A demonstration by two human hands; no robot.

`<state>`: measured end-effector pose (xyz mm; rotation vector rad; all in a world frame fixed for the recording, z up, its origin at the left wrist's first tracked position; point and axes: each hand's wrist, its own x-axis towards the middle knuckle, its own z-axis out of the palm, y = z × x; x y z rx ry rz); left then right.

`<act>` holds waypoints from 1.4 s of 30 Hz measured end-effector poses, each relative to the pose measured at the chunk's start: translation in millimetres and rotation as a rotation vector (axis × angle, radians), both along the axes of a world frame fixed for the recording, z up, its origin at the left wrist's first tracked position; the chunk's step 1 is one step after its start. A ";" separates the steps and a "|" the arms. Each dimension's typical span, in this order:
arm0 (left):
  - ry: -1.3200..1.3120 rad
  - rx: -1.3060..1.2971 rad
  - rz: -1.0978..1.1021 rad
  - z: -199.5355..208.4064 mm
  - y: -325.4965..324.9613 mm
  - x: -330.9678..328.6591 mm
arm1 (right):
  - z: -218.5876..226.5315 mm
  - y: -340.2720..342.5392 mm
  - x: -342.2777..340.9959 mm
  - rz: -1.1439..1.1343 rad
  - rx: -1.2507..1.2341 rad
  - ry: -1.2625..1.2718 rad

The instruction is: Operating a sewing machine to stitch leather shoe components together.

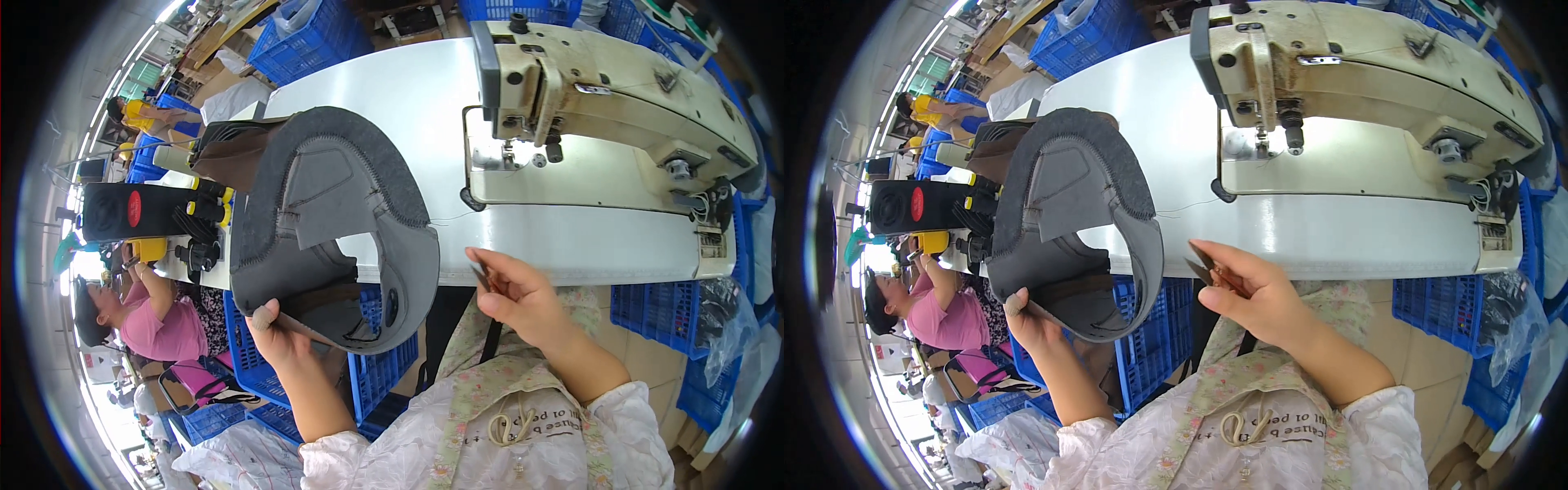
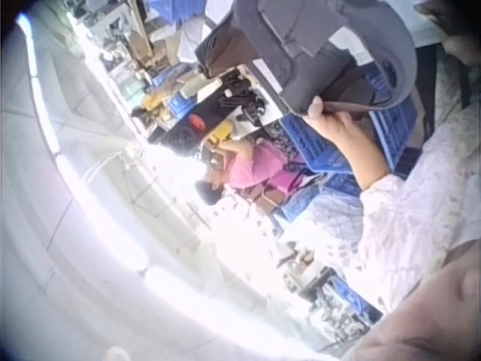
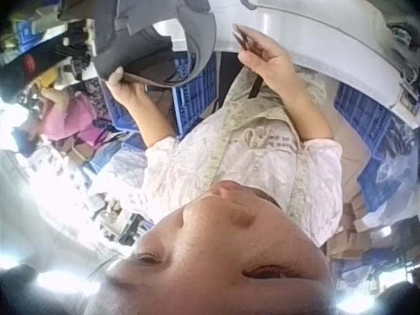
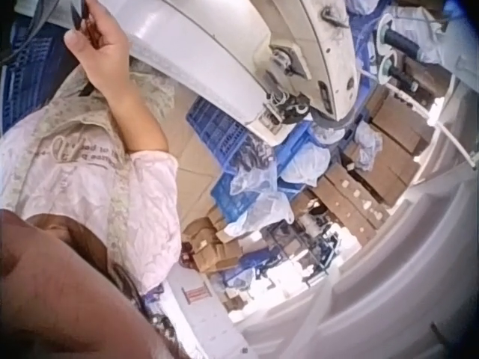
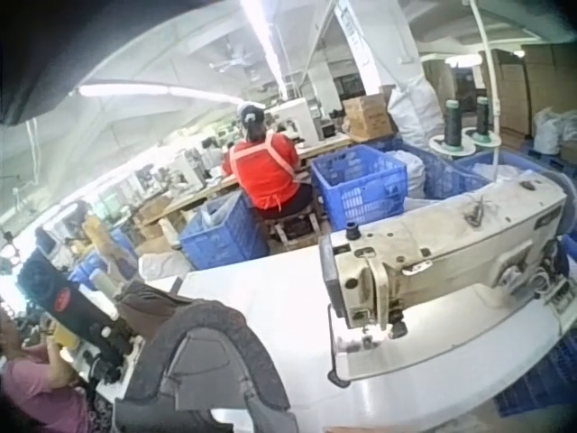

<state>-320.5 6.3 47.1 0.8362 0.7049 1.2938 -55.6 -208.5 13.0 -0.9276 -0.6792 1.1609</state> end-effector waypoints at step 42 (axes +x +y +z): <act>-0.120 -0.020 -0.097 -3.8 -39.9 -9.3 | -27.5 13.5 -28.5 -0.058 0.054 0.257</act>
